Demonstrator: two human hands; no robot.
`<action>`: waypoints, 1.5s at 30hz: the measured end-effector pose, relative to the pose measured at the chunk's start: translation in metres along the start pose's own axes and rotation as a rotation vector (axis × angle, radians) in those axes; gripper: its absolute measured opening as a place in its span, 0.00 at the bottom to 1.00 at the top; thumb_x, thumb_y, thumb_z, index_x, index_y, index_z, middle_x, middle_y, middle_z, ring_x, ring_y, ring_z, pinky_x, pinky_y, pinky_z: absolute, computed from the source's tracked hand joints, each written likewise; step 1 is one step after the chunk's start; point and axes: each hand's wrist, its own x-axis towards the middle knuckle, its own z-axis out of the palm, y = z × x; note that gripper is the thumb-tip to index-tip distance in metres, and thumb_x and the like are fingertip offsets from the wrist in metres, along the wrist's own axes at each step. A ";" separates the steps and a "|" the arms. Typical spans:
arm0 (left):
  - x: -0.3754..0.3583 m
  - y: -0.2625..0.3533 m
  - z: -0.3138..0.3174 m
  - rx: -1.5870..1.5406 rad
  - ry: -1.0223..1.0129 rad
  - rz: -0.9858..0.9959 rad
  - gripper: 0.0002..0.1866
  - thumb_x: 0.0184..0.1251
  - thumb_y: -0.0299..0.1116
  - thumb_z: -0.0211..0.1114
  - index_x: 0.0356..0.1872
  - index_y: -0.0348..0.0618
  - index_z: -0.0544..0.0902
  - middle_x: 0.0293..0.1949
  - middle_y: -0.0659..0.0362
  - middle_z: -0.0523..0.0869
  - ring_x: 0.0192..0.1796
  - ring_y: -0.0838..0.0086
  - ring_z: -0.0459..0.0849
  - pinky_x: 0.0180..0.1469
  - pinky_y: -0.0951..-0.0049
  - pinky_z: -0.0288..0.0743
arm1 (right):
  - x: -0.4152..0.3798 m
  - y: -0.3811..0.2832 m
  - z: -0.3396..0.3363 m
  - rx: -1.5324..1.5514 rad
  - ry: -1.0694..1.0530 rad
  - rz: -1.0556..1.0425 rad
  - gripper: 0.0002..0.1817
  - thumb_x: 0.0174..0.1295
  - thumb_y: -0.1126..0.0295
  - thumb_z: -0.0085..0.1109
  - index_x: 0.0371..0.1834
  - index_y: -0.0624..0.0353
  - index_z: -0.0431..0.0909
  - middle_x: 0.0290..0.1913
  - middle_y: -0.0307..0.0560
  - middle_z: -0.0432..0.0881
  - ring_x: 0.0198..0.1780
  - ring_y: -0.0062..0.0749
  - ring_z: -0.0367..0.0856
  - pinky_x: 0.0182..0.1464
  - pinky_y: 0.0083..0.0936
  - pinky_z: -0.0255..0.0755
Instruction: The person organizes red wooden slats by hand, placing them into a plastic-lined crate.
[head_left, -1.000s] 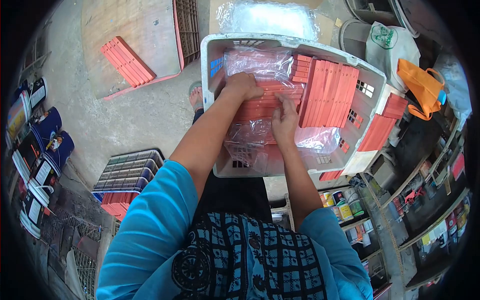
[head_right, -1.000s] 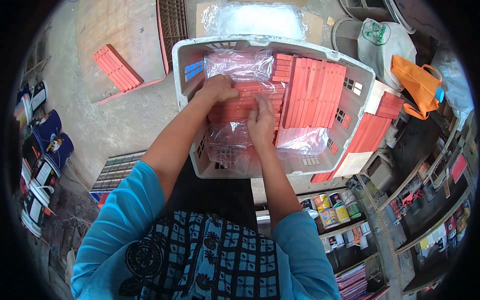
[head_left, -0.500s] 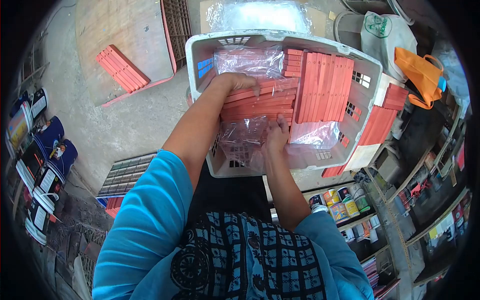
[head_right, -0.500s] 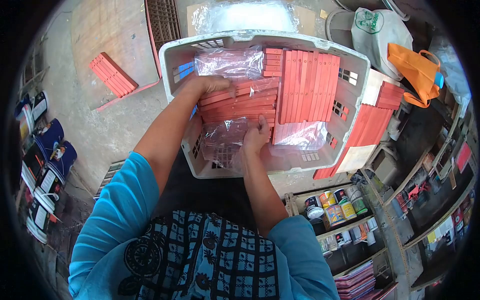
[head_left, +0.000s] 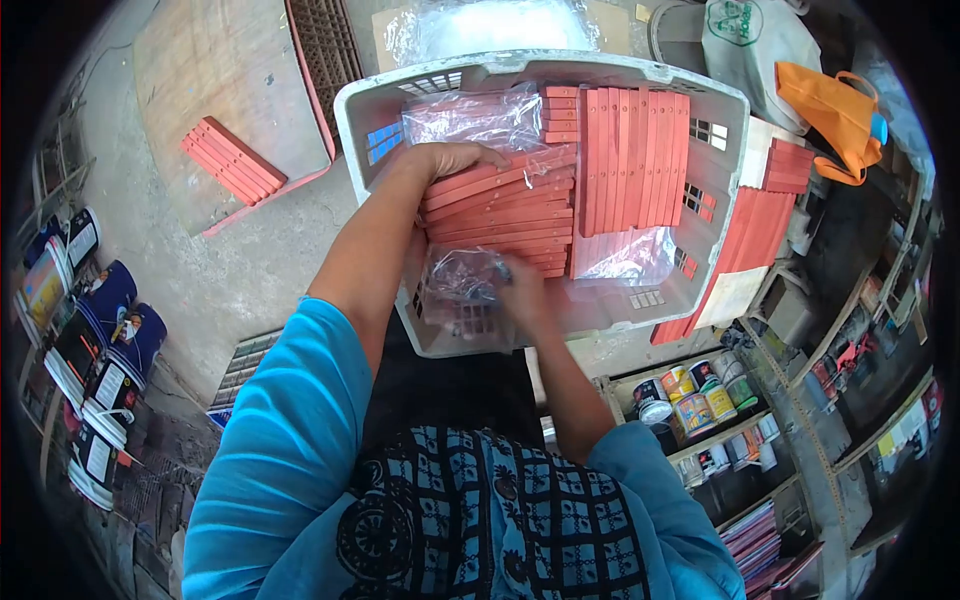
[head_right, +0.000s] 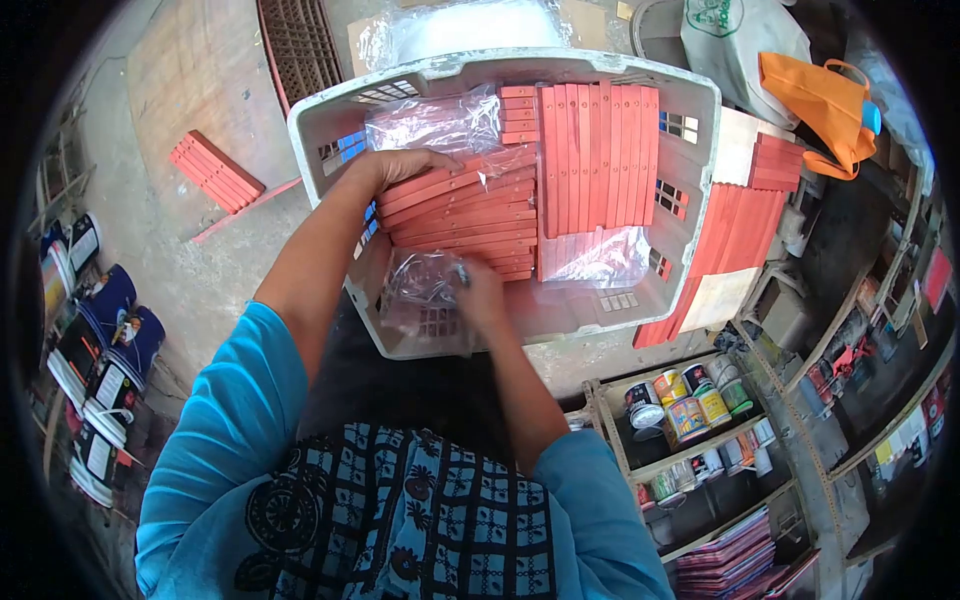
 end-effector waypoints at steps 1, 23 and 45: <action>-0.006 0.003 0.002 -0.007 0.010 0.019 0.25 0.54 0.50 0.66 0.53 0.53 0.81 0.50 0.55 0.83 0.45 0.70 0.83 0.50 0.70 0.76 | -0.004 -0.003 -0.020 0.099 -0.065 0.025 0.21 0.58 0.67 0.62 0.55 0.61 0.74 0.40 0.48 0.81 0.42 0.44 0.82 0.47 0.34 0.74; -0.032 -0.004 0.041 0.067 -0.098 0.005 0.21 0.58 0.46 0.61 0.49 0.45 0.80 0.45 0.56 0.83 0.46 0.73 0.81 0.51 0.74 0.73 | 0.027 -0.075 0.014 1.465 0.413 0.567 0.30 0.64 0.47 0.55 0.62 0.53 0.64 0.55 0.43 0.69 0.55 0.32 0.70 0.54 0.34 0.70; -0.066 -0.121 0.145 0.109 0.310 0.523 0.26 0.71 0.44 0.47 0.62 0.35 0.69 0.60 0.48 0.75 0.64 0.62 0.70 0.66 0.64 0.60 | -0.059 -0.072 -0.029 1.129 0.222 0.287 0.43 0.54 0.70 0.63 0.71 0.65 0.50 0.57 0.51 0.70 0.54 0.32 0.72 0.56 0.27 0.67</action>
